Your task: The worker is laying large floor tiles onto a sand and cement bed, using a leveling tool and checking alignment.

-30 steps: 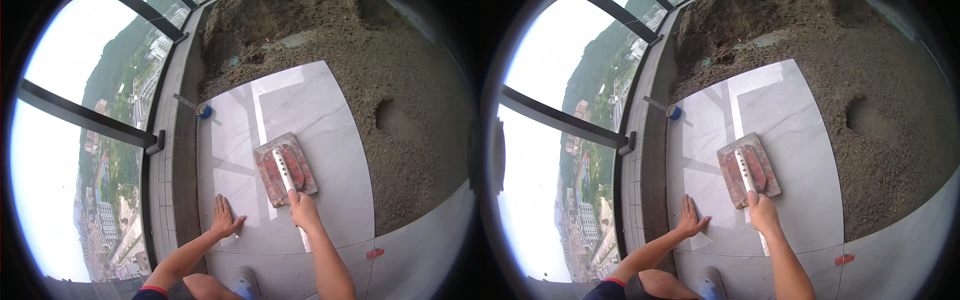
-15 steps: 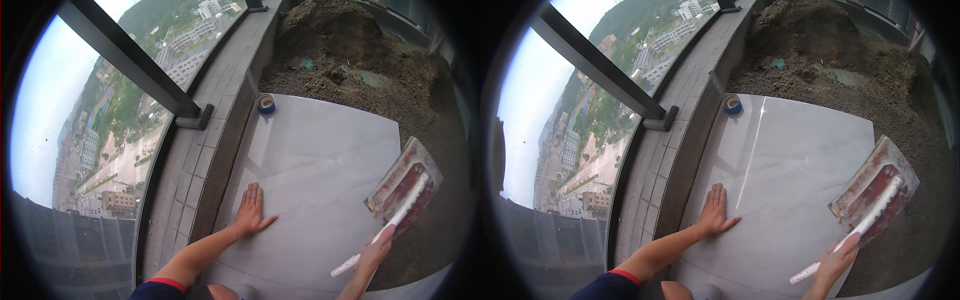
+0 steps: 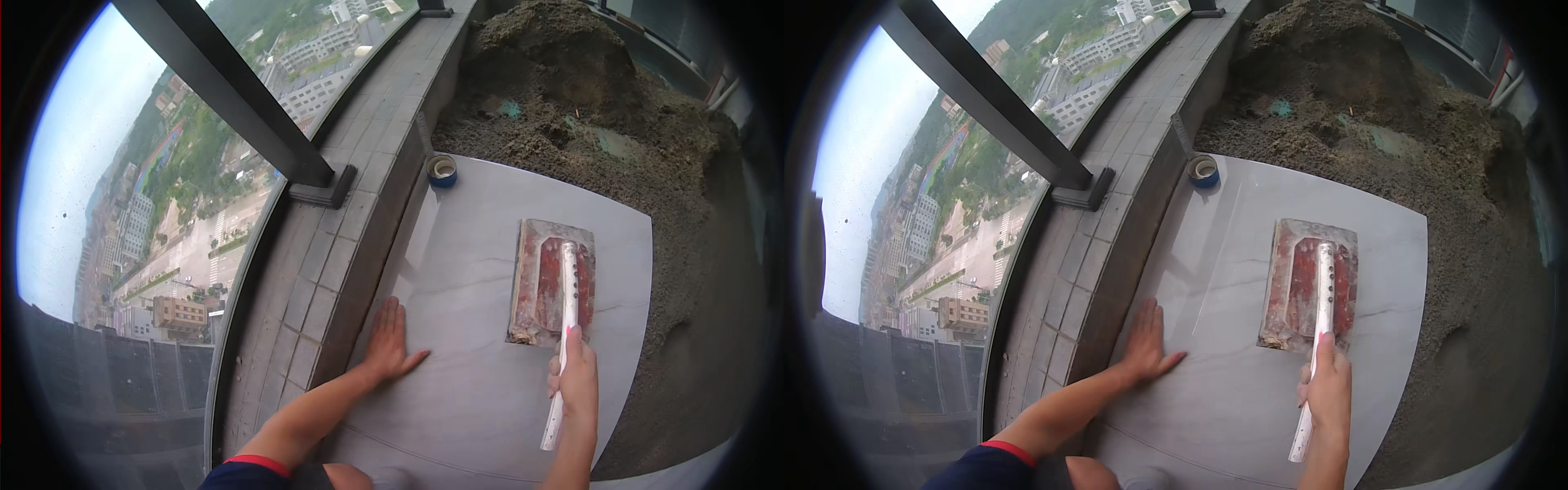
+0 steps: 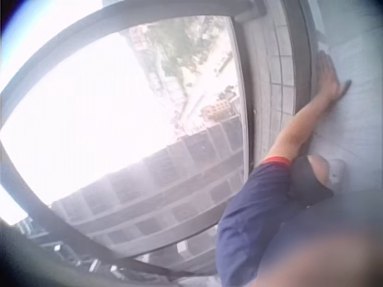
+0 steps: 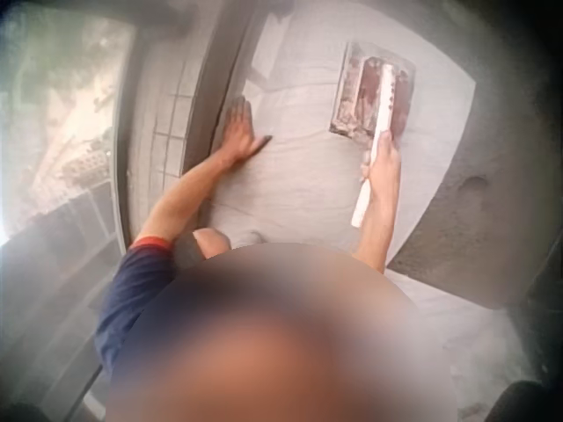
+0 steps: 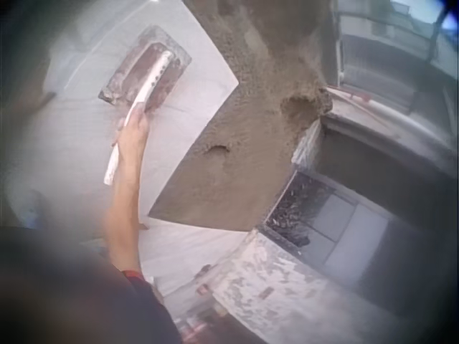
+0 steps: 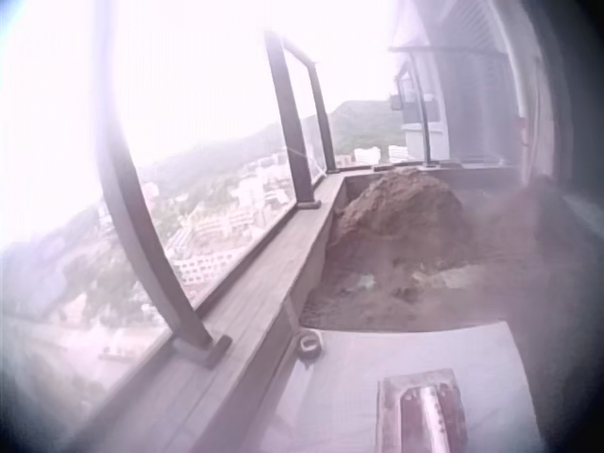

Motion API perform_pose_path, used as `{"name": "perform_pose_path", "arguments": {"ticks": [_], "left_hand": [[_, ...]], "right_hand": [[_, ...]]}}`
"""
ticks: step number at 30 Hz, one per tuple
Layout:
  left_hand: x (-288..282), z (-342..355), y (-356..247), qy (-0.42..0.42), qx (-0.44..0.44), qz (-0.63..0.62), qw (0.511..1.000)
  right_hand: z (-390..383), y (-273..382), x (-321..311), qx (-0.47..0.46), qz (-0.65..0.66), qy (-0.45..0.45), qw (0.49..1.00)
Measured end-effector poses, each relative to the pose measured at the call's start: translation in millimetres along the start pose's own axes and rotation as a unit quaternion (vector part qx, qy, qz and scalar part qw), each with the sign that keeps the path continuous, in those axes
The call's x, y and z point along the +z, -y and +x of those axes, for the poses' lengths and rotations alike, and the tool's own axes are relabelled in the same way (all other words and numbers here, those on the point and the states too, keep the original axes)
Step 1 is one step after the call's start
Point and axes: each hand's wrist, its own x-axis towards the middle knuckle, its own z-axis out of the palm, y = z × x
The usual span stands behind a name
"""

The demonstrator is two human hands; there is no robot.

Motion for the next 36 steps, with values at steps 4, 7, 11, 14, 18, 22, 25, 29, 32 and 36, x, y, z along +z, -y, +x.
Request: {"name": "perform_pose_path", "arguments": {"ticks": [4,7,11,14,18,22,25,29,32,36], "left_hand": [[-2.4,2.7,0.6,0.01,0.007,-0.026,1.0],[-4.8,-5.5,7.1,0.016,-0.007,-0.014,1.0],[-2.4,6.4,-7.1,0.014,0.019,-0.014,1.0],[-3.3,-0.2,-0.6,0.011,-0.003,0.008,1.0],[-0.4,-0.3,1.8,-0.007,0.006,-0.025,1.0],[2.9,-6.4,4.8,-0.045,-0.015,-0.023,0.999],[18.6,-25.5,-33.5,-0.059,-0.042,-0.022,0.997],[33.0,-64.8,-79.4,-0.032,0.006,-0.073,0.997],[28.8,-71.2,-68.9,-0.02,0.006,-0.084,0.996],[24.1,-77.3,-67.5,-0.009,-0.013,-0.082,0.996]], "right_hand": [[-51.9,41.5,-43.0,-0.091,0.143,-0.25,0.953],[-44.5,32.6,-14.2,-0.125,0.166,-0.34,0.917],[40.8,-90.4,57.7,-0.028,-0.081,-0.086,0.993],[64.1,-59.9,109.6,-0.008,-0.177,0.084,0.98],[62.6,-98.2,112.6,-0.062,-0.162,0.037,0.984],[-2.4,-115.3,59.7,0.044,-0.046,0.05,0.997],[-28.1,-138.2,5.7,0.067,-0.021,-0.006,0.997],[-51.9,-101.6,-59.6,0.058,-0.037,-0.143,0.987],[-67.1,-51.7,-112.4,-0.016,0.009,-0.234,0.972],[-69.3,11.9,-164.9,-0.183,0.101,-0.336,0.918]]}}
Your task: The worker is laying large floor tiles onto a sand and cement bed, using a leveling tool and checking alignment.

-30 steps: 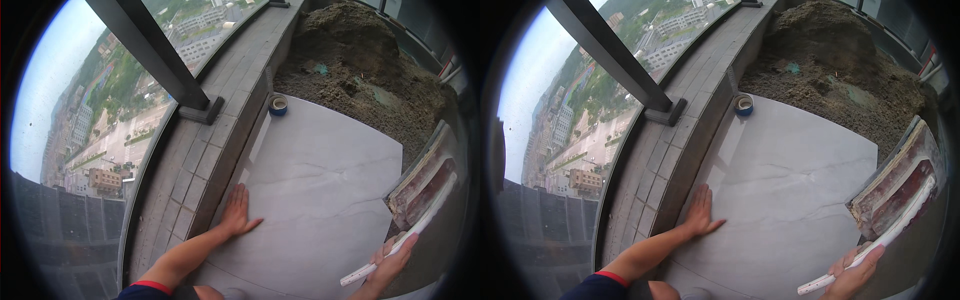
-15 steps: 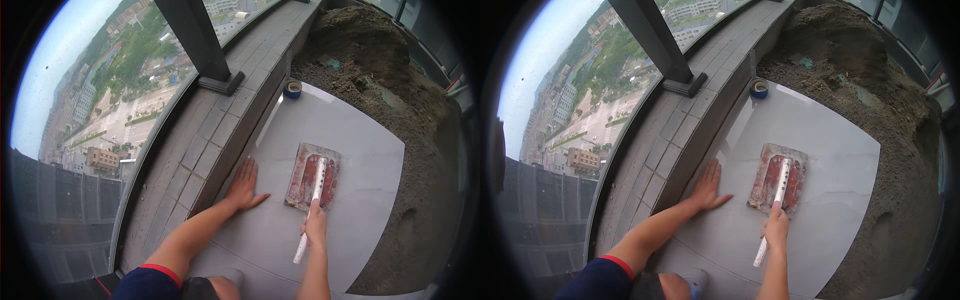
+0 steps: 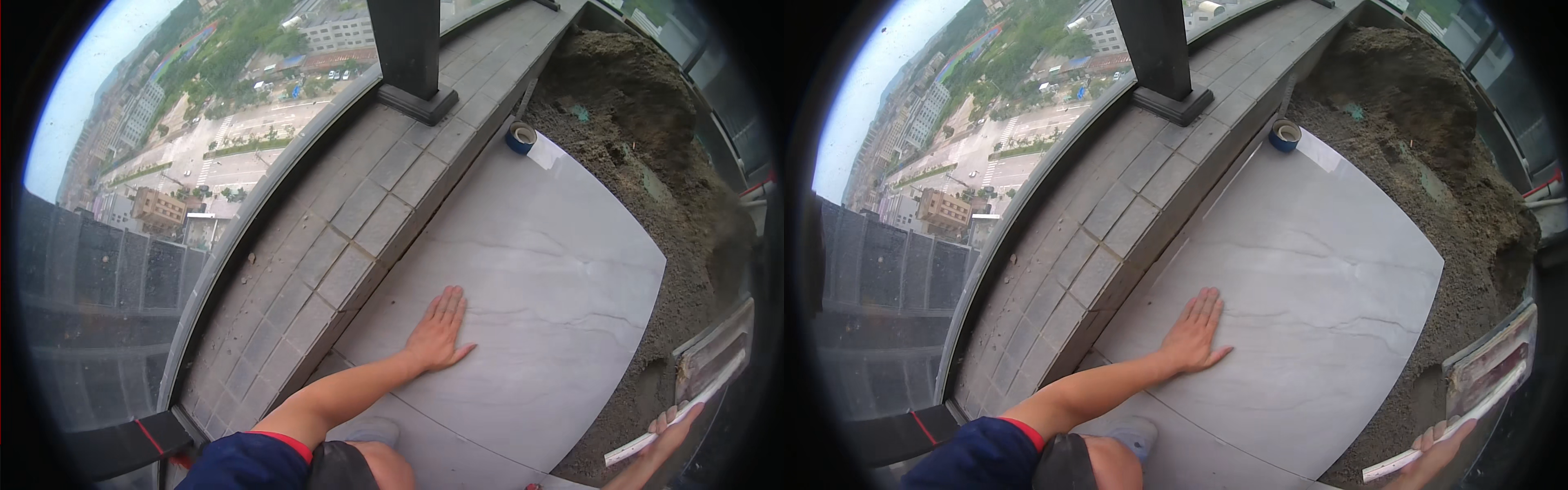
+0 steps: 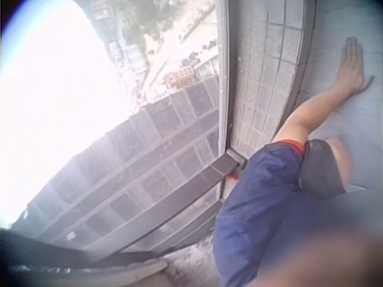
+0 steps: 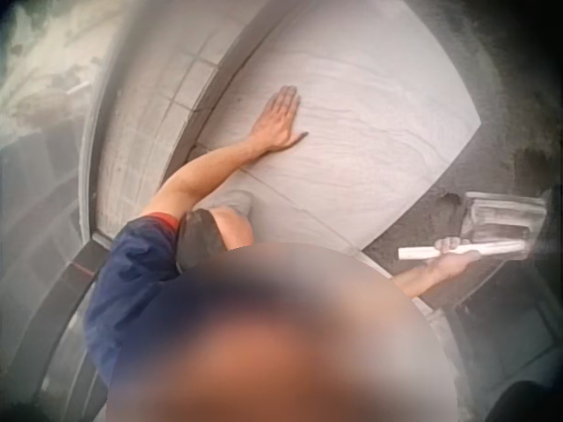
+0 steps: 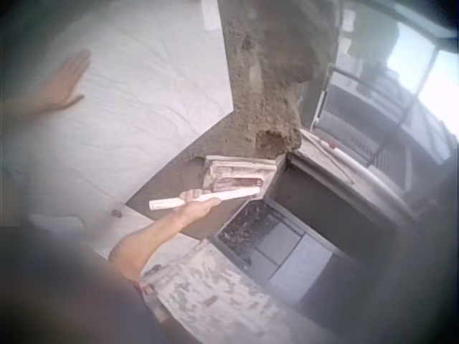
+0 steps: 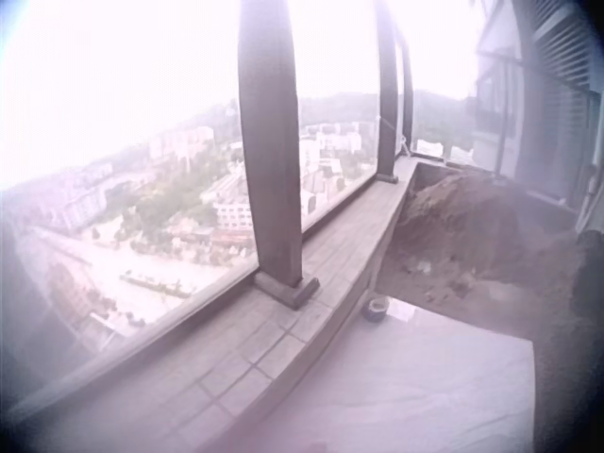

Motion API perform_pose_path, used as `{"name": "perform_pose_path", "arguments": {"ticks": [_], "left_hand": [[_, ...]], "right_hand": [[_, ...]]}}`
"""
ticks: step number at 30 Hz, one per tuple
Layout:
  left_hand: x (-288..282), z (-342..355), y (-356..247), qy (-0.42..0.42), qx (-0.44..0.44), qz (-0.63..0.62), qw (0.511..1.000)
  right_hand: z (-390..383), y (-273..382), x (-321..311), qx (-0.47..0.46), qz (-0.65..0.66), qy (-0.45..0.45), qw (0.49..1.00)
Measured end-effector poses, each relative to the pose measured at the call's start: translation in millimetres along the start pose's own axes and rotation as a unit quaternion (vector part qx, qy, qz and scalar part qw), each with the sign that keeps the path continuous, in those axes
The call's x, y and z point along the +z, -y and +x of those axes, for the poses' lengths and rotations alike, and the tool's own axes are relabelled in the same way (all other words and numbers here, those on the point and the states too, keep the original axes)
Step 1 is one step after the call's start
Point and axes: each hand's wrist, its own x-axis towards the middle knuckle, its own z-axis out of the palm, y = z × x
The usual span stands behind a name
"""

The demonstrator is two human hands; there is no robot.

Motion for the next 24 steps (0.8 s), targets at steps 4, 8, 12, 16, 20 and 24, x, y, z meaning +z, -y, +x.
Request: {"name": "perform_pose_path", "arguments": {"ticks": [4,8,12,16,20,24], "left_hand": [[-1.7,5.0,-7.0,-0.01,0.016,-0.028,0.999],[3.9,11.2,-10.8,-0.031,0.026,-0.037,0.998],[-3.6,6.0,9.7,-0.054,0.016,-0.02,0.998],[-5.5,1.9,17.4,-0.046,0.001,-0.015,0.999],[-8.2,7.3,14.7,-0.016,-0.013,-0.001,1.0],[-11.9,25.8,25.1,-0.005,-0.019,0.05,0.999]], "right_hand": [[-48.7,-8.7,63.4,-0.003,0.038,-0.081,0.996],[-114.7,-166.2,161.7,0.207,-0.161,0.184,0.947],[-153.5,-152.6,224.9,0.151,-0.213,0.4,0.878],[-162.2,-149.5,217.0,0.157,-0.204,0.412,0.874],[-138.5,-164.1,159.3,0.165,-0.215,0.377,0.886],[-125.1,-180.4,112.1,0.18,-0.198,0.325,0.907]]}}
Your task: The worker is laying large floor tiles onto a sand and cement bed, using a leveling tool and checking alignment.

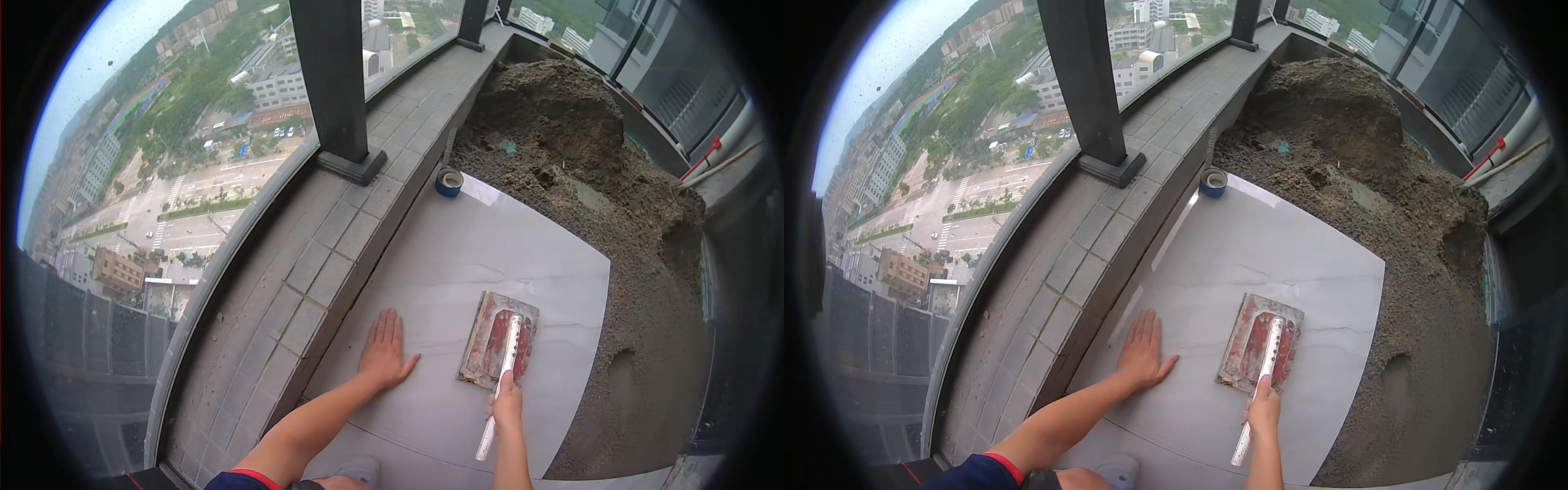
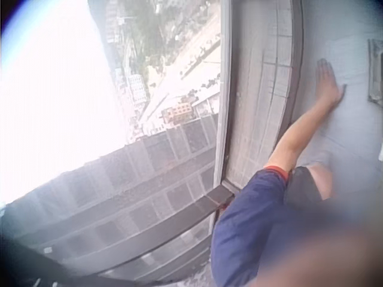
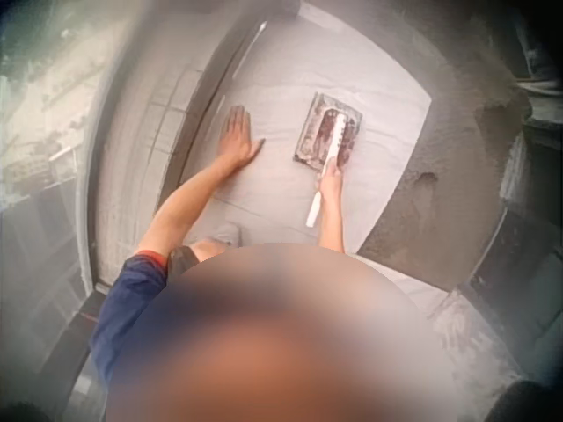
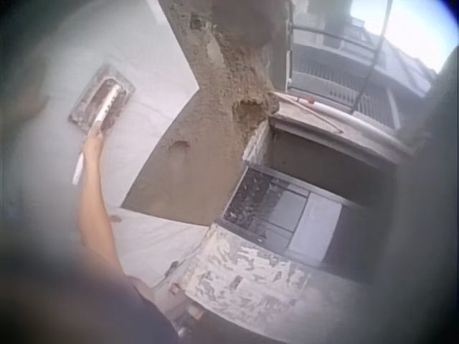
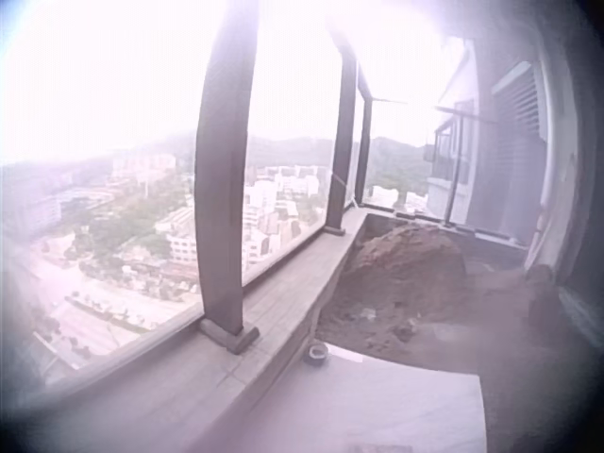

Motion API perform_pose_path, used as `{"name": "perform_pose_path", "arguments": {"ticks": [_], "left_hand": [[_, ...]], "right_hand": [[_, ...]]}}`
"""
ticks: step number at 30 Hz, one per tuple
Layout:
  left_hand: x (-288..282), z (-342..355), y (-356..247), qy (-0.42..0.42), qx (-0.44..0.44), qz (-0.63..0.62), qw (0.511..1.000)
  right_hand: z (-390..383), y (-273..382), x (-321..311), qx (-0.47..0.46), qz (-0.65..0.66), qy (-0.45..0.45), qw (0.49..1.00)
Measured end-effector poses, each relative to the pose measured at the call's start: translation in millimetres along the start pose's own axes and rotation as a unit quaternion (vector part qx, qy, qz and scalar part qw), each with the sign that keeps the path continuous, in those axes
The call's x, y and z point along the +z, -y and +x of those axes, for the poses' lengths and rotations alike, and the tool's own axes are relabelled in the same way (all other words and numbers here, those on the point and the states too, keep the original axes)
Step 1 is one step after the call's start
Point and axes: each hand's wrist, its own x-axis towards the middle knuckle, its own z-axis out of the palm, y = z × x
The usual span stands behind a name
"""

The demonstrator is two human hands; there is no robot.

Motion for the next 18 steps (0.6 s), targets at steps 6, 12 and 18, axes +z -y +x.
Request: {"name": "perform_pose_path", "arguments": {"ticks": [6,12,18], "left_hand": [[-4.9,71.7,16.9,-0.013,0.013,0.035,0.999],[-2.7,156.5,16.2,-0.047,0.025,0.032,0.998],[-0.6,220.6,-15.7,-0.071,0.023,0.019,0.997]], "right_hand": [[-9.9,-34.4,-22.4,0.059,0.118,-0.067,0.989],[-32.3,-33.0,-9.8,0.065,0.125,-0.07,0.987],[-21.8,-39.7,-27.9,0.137,0.11,-0.026,0.984]]}}
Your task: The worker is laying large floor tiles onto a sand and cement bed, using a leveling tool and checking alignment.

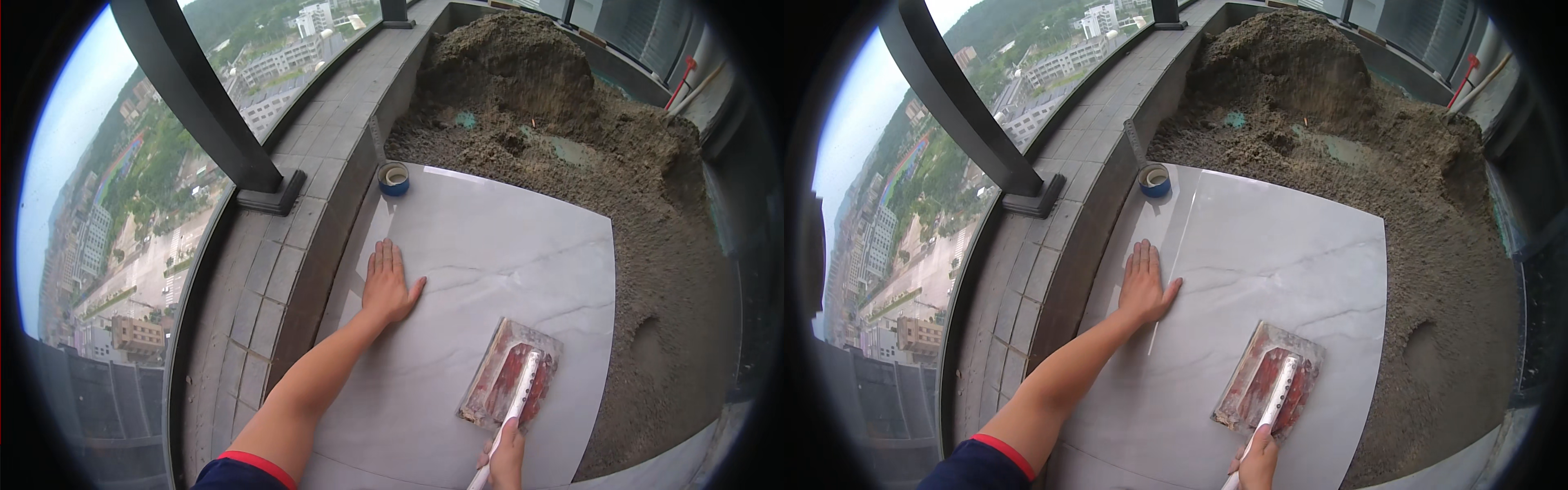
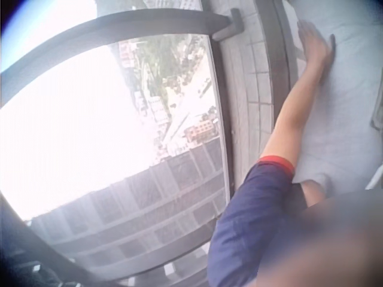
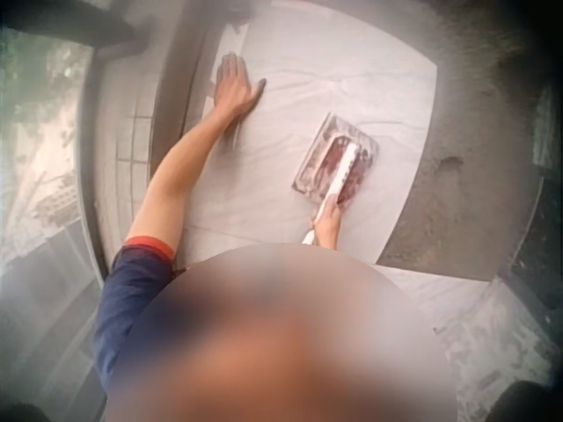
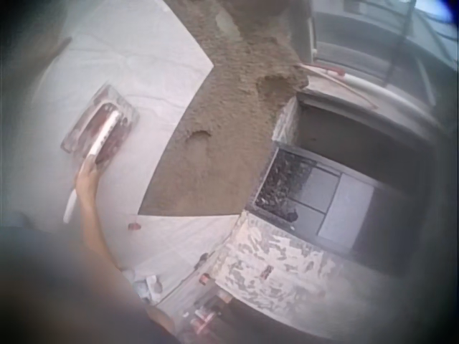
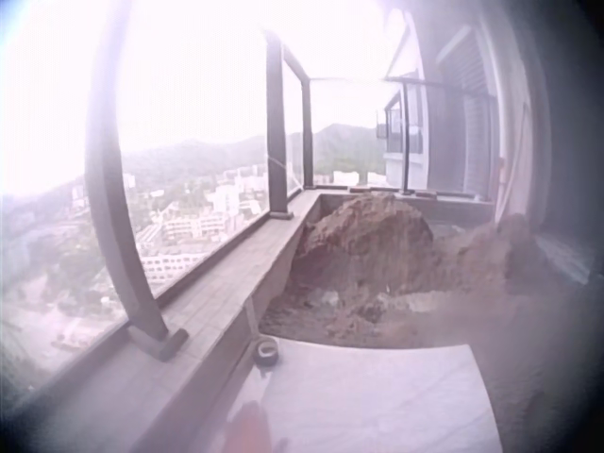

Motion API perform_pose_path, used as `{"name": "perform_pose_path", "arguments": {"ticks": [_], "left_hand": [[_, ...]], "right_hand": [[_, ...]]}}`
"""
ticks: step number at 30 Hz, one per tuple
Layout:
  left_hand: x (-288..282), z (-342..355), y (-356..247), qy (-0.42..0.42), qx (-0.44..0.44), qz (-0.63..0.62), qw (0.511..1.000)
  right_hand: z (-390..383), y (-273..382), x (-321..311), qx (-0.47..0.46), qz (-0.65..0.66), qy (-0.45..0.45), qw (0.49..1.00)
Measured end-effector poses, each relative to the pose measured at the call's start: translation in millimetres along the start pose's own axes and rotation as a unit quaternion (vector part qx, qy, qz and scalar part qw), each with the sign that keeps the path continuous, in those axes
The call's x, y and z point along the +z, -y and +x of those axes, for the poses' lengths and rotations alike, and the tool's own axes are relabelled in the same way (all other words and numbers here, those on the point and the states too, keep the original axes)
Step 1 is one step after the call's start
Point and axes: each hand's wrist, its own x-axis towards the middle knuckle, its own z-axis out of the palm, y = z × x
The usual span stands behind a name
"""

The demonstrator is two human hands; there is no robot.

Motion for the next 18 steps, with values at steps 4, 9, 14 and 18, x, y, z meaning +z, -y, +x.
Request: {"name": "perform_pose_path", "arguments": {"ticks": [4,9,14,18], "left_hand": [[2.4,21.1,3.3,-0.007,0.011,0.018,1.0],[2.6,27.4,15.0,0.01,-0.002,0.035,0.999],[-5.9,24.9,11.1,0.022,-0.005,0.036,0.999],[-3.3,30.1,-1.6,0.026,0.003,0.025,0.999]], "right_hand": [[-12.0,55.4,-13.7,-0.11,-0.033,-0.049,0.992],[-44.8,170.4,-46.0,-0.172,-0.007,-0.102,0.98],[-25.8,207.2,-21.0,-0.3,0.116,-0.229,0.919],[90.0,169.0,49.3,-0.217,-0.244,-0.161,0.932]]}}
